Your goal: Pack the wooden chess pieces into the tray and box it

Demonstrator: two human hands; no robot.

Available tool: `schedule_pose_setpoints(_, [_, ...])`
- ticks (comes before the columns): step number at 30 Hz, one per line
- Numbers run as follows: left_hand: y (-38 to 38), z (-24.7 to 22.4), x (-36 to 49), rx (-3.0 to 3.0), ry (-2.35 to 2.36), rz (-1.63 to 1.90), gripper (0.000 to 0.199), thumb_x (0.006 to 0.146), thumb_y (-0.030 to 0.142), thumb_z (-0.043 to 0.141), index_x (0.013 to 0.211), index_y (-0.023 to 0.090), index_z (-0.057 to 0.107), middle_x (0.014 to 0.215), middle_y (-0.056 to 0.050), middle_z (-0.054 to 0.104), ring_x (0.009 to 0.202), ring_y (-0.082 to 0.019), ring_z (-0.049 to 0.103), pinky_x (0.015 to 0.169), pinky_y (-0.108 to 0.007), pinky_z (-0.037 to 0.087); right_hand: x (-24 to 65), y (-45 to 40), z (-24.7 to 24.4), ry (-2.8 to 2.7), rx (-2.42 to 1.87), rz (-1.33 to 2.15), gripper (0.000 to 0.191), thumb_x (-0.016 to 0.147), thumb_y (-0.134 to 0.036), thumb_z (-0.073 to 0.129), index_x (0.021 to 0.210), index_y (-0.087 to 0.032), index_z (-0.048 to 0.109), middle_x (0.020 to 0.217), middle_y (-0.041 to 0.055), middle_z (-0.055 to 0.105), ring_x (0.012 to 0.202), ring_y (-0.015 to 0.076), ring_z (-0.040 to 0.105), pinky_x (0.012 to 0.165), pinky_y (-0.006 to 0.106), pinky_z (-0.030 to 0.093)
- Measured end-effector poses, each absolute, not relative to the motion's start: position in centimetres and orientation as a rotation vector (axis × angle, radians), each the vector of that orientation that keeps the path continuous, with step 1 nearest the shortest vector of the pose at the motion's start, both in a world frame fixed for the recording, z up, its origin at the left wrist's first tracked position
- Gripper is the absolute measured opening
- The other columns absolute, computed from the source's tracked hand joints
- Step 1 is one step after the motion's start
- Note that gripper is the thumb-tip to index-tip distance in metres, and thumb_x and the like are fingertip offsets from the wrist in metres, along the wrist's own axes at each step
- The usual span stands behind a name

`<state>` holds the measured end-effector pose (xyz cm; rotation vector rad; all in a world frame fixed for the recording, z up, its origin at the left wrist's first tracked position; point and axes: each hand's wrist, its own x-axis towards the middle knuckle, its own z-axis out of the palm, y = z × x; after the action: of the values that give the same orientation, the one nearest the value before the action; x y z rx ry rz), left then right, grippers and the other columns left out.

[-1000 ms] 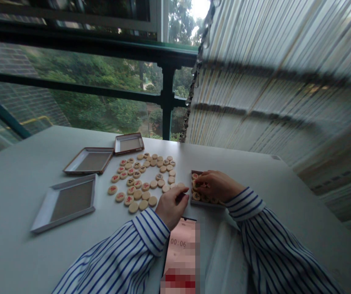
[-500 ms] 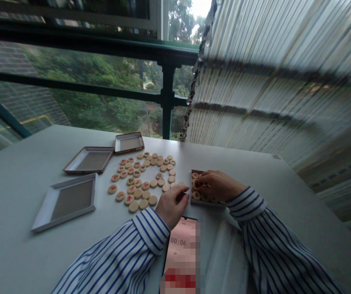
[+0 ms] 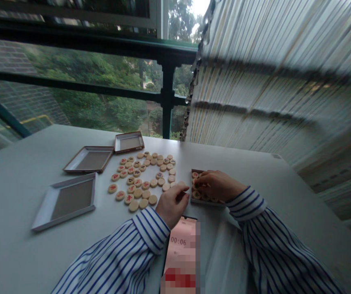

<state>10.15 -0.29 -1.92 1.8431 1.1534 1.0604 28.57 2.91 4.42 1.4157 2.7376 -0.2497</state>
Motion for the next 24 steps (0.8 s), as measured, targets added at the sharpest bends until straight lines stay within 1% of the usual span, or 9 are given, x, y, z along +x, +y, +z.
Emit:
schedule_pose_setpoints(6, [-0.3, -1.9, 10.2, 1.862, 1.155, 1.059, 0.022, 0.075, 0.021, 0.050, 0.093, 0.014, 0.061, 0.084, -0.006, 0.065, 0.075, -0.014, 0.060, 0.071, -0.026, 0.049, 28.5, 3.0, 4.4, 2.750, 1.392, -0.234, 0.020, 0.078, -0.026, 0.049, 0.091, -0.024, 0.063, 0.091, 0.0043, 0.063, 0.084, 0.0171, 0.057, 0.072, 0.025, 0.037])
schedule_pose_setpoints(14, [-0.3, -1.6, 10.1, 1.874, 1.164, 1.059, 0.022, 0.074, 0.020, 0.051, 0.093, 0.014, 0.061, 0.085, -0.006, 0.065, 0.076, -0.014, 0.060, 0.072, -0.027, 0.049, 28.6, 2.9, 4.5, 2.766, 1.394, -0.225, 0.018, 0.076, -0.023, 0.051, 0.088, -0.024, 0.064, 0.090, 0.0040, 0.064, 0.083, 0.0165, 0.057, 0.070, 0.024, 0.037])
schedule_pose_setpoints(17, [-0.3, -1.6, 10.1, 1.875, 1.159, 1.065, 0.022, 0.074, 0.020, 0.051, 0.093, 0.015, 0.061, 0.085, -0.006, 0.065, 0.075, -0.014, 0.060, 0.071, -0.026, 0.050, 28.5, 2.8, 4.6, 2.769, 1.394, -0.210, 0.017, 0.075, -0.022, 0.051, 0.086, -0.024, 0.064, 0.088, 0.0036, 0.064, 0.080, 0.0162, 0.057, 0.068, 0.024, 0.037])
schedule_pose_setpoints(21, [-0.3, -1.8, 10.1, 1.887, 1.155, 1.087, 0.021, 0.075, 0.020, 0.051, 0.093, 0.015, 0.061, 0.085, -0.006, 0.065, 0.075, -0.014, 0.060, 0.071, -0.026, 0.050, 28.5, 2.7, 5.0, 2.783, 1.429, -0.158, 0.019, 0.078, -0.025, 0.050, 0.091, -0.023, 0.063, 0.085, 0.0041, 0.064, 0.075, 0.0153, 0.057, 0.063, 0.023, 0.037])
schedule_pose_setpoints(24, [-0.4, -1.8, 10.0, 1.905, 1.141, 1.135, 0.020, 0.076, 0.020, 0.050, 0.092, 0.016, 0.060, 0.087, -0.006, 0.064, 0.076, -0.013, 0.060, 0.071, -0.025, 0.050, 28.4, 2.5, 5.6, 2.815, 1.527, -0.051, 0.019, 0.079, -0.026, 0.048, 0.089, -0.021, 0.064, 0.080, 0.0046, 0.064, 0.071, 0.0143, 0.056, 0.062, 0.023, 0.036])
